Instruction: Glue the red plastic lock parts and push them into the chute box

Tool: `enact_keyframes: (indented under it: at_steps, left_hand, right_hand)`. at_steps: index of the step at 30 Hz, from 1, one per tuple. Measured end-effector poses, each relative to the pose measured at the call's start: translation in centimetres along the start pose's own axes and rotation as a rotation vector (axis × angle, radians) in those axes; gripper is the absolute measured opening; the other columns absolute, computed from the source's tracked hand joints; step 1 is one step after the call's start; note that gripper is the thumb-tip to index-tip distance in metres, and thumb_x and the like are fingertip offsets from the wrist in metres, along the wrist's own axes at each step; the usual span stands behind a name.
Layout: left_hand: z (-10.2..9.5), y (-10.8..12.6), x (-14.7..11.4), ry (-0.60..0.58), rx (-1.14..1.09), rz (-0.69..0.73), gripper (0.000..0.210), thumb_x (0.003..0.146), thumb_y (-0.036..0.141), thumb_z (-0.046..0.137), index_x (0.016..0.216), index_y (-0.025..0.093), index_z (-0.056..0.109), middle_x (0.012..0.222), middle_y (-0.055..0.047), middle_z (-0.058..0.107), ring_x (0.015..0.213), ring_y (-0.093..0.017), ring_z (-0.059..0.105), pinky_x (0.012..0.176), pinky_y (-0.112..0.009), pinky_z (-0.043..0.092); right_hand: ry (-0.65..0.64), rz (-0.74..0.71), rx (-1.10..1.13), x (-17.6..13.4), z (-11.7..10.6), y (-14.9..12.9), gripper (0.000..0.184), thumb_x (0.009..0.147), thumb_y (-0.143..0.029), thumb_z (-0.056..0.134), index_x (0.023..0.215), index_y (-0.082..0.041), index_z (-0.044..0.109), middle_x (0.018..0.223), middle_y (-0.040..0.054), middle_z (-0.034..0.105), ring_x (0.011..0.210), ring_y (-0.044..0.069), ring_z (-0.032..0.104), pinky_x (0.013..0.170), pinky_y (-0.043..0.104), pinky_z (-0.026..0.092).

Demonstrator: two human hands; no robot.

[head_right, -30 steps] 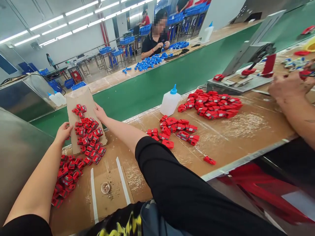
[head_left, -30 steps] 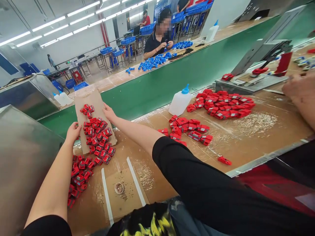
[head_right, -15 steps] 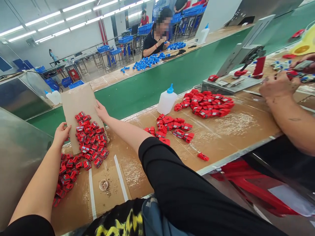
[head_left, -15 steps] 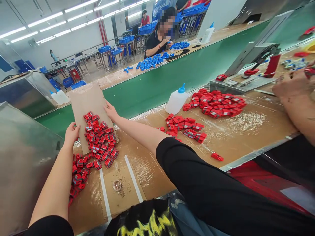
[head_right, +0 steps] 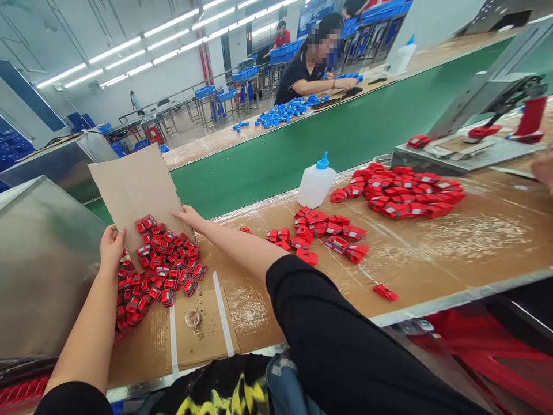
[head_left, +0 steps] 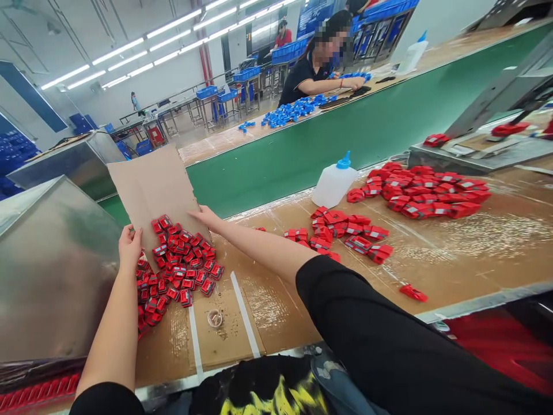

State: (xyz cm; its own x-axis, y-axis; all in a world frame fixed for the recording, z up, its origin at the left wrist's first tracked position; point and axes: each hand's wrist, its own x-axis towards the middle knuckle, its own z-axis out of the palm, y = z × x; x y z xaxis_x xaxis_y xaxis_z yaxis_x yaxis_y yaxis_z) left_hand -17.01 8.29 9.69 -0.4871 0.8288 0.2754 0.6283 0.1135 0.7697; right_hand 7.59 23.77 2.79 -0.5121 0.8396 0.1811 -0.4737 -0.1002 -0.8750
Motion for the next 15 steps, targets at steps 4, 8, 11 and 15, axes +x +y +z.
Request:
enact_keyframes:
  at_steps: [4, 8, 11, 15]
  left_hand:
    - [-0.4, 0.4, -0.8, 0.022, -0.036, 0.031, 0.042, 0.095, 0.052, 0.05, 0.127, 0.024, 0.047, 0.08, 0.004, 0.059, 0.048, -0.009, 0.045, 0.047, -0.021, 0.043]
    - [-1.4, 0.4, -2.6, 0.053, -0.075, 0.052, 0.042, 0.092, 0.053, 0.053, 0.123, 0.025, 0.046, 0.072, 0.006, 0.052, 0.047, -0.01, 0.044, 0.048, -0.022, 0.042]
    - [-1.9, 0.3, -4.5, 0.062, -0.094, 0.074, 0.038, 0.093, 0.053, 0.053, 0.117, 0.024, 0.048, 0.07, 0.005, 0.053, 0.048, -0.01, 0.045, 0.048, -0.022, 0.04]
    - [-2.0, 0.0, -6.9, 0.088, -0.108, 0.086, 0.033, 0.094, 0.054, 0.052, 0.107, 0.023, 0.049, 0.071, 0.004, 0.056, 0.045, -0.009, 0.039, 0.044, -0.022, 0.033]
  right_hand:
    - [-0.023, 0.07, -0.063, -4.0, -1.1, 1.6, 0.036, 0.079, -0.04, 0.084, 0.104, -0.016, 0.077, 0.103, 0.0079, 0.079, 0.088, 0.023, 0.074, 0.088, 0.04, 0.062]
    - [-0.052, 0.116, -0.183, -7.0, -1.4, 2.4, 0.034, 0.08, -0.047, 0.081, 0.092, -0.016, 0.078, 0.086, 0.0057, 0.078, 0.074, 0.021, 0.07, 0.073, 0.035, 0.061]
    - [-0.057, 0.105, -0.275, -8.2, -1.4, 2.6, 0.033, 0.08, -0.051, 0.079, 0.082, -0.018, 0.076, 0.076, 0.0025, 0.074, 0.071, 0.02, 0.067, 0.069, 0.032, 0.058]
    - [-0.027, 0.083, -0.4, -9.1, -1.3, 2.7, 0.035, 0.078, -0.053, 0.078, 0.07, -0.019, 0.07, 0.064, -0.0005, 0.067, 0.072, 0.022, 0.065, 0.072, 0.033, 0.057]
